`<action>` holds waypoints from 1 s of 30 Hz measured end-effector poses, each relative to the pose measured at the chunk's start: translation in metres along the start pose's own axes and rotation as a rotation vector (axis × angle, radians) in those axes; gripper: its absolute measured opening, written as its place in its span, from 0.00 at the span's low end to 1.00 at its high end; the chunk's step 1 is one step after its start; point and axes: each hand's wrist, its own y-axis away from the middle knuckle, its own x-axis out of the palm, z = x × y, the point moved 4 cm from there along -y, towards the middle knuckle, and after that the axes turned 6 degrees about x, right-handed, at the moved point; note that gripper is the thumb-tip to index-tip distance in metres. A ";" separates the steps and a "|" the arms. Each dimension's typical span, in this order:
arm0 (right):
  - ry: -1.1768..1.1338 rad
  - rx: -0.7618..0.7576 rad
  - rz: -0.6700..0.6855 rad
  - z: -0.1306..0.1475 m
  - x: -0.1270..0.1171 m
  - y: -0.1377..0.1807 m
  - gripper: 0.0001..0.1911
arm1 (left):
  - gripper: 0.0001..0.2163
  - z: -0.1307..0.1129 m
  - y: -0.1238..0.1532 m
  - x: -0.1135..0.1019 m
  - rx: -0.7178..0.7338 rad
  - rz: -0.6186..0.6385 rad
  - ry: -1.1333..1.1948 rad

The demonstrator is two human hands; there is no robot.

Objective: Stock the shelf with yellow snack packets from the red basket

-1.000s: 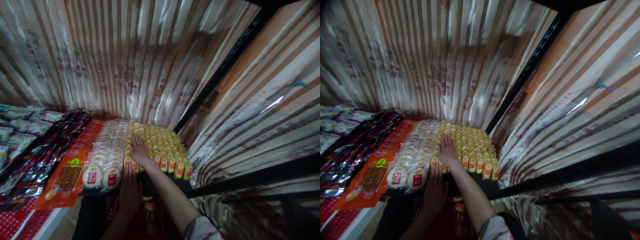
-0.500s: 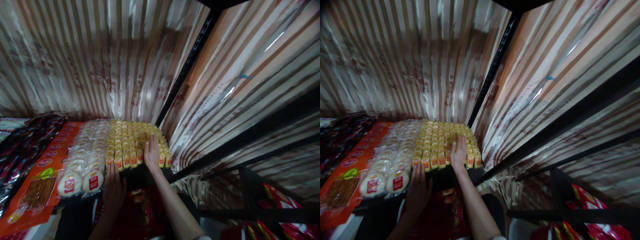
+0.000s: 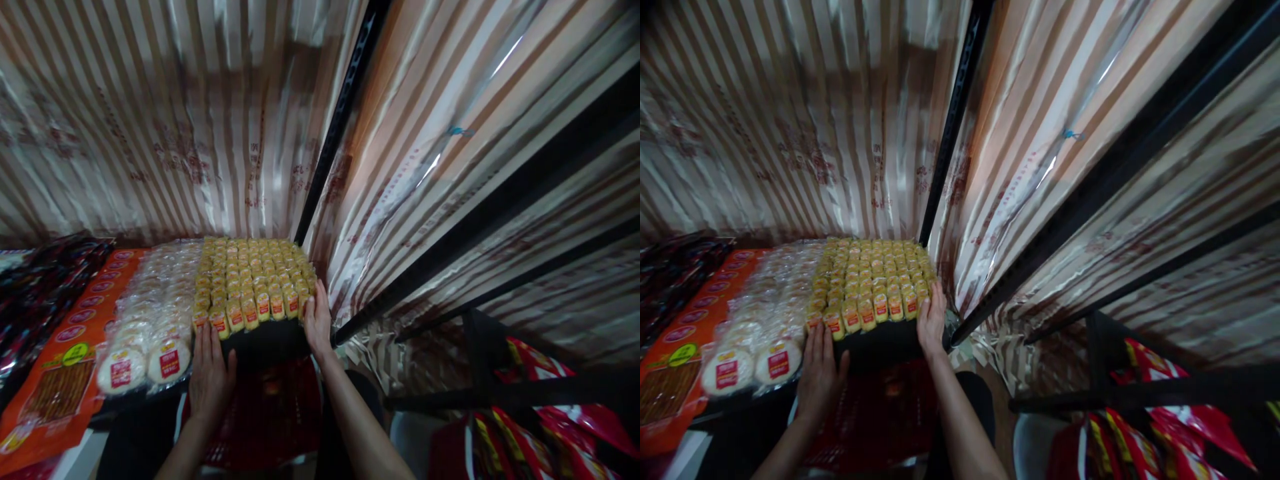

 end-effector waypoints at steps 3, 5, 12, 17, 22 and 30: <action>-0.038 -0.047 -0.069 0.004 -0.012 0.003 0.25 | 0.34 0.000 0.000 -0.001 0.001 -0.005 0.023; -0.023 -0.049 -0.118 0.002 -0.020 0.007 0.25 | 0.34 -0.001 0.001 -0.002 0.001 -0.015 0.045; 0.090 0.104 -0.084 -0.030 -0.017 0.021 0.29 | 0.33 0.000 0.001 -0.003 0.006 -0.046 0.057; 0.088 0.053 -0.016 -0.044 0.000 0.024 0.29 | 0.32 -0.001 0.000 -0.004 0.007 -0.039 0.047; 0.103 0.031 -0.023 -0.050 0.008 0.024 0.29 | 0.33 -0.007 -0.004 -0.008 0.010 -0.053 0.035; 0.087 0.007 -0.019 -0.051 0.008 0.019 0.29 | 0.34 -0.011 -0.007 -0.001 0.011 -0.037 -0.037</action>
